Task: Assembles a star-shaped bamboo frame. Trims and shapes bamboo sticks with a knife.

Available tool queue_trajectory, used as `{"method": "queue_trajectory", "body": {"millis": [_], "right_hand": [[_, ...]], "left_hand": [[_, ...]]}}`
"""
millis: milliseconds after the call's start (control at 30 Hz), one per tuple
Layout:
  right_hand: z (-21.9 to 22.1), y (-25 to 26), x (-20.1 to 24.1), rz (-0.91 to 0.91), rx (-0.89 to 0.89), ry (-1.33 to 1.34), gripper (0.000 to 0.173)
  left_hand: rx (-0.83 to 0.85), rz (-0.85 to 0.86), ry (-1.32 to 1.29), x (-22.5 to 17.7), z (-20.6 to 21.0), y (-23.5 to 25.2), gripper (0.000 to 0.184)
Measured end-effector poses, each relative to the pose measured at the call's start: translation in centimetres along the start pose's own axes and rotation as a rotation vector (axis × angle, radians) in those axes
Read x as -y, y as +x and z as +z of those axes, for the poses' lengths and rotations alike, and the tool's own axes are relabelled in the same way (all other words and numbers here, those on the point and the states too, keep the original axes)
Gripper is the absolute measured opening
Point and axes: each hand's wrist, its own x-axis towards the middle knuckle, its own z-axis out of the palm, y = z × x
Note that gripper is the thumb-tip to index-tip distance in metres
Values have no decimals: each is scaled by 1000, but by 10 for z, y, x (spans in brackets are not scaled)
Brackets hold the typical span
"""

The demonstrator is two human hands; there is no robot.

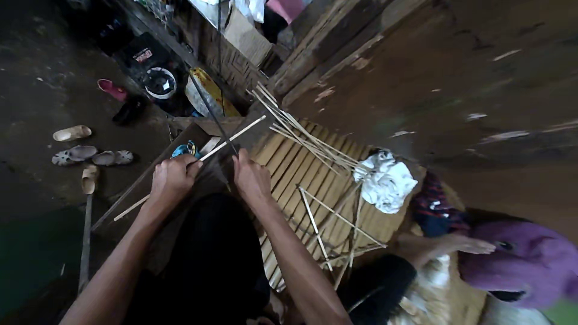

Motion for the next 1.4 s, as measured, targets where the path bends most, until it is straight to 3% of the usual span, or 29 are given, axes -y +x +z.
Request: {"method": "queue_trajectory", "body": {"millis": [67, 133, 400, 567, 700, 833, 967, 1067, 1300, 1400], "right_hand": [[9, 3, -1, 64, 187, -19, 39], [9, 13, 0, 83, 255, -34, 40], [4, -2, -1, -52, -58, -33, 32], [9, 8, -2, 2, 183, -70, 37], [0, 3, 2, 9, 177, -75, 38], [-7, -5, 5, -41, 25, -77, 35], [13, 1, -1, 16, 184, -38, 38], [17, 0, -5, 8, 189, -51, 39], [11, -2, 0, 8, 129, -42, 38], [-2, -8, 3, 108, 178, 36, 41]], "left_hand": [[132, -96, 71, 3, 10, 1, 34], [177, -133, 92, 6, 18, 9, 42], [-53, 14, -31, 0, 6, -9, 24], [92, -107, 18, 8, 20, -7, 32], [44, -76, -38, 7, 21, -10, 30], [-66, 14, -44, 3, 10, -16, 24], [62, -77, -44, 7, 16, -9, 31], [97, -61, -111, 14, 24, -9, 30], [-47, -116, -190, 8, 30, -6, 19], [-161, -23, -163, 8, 39, -8, 16]]}}
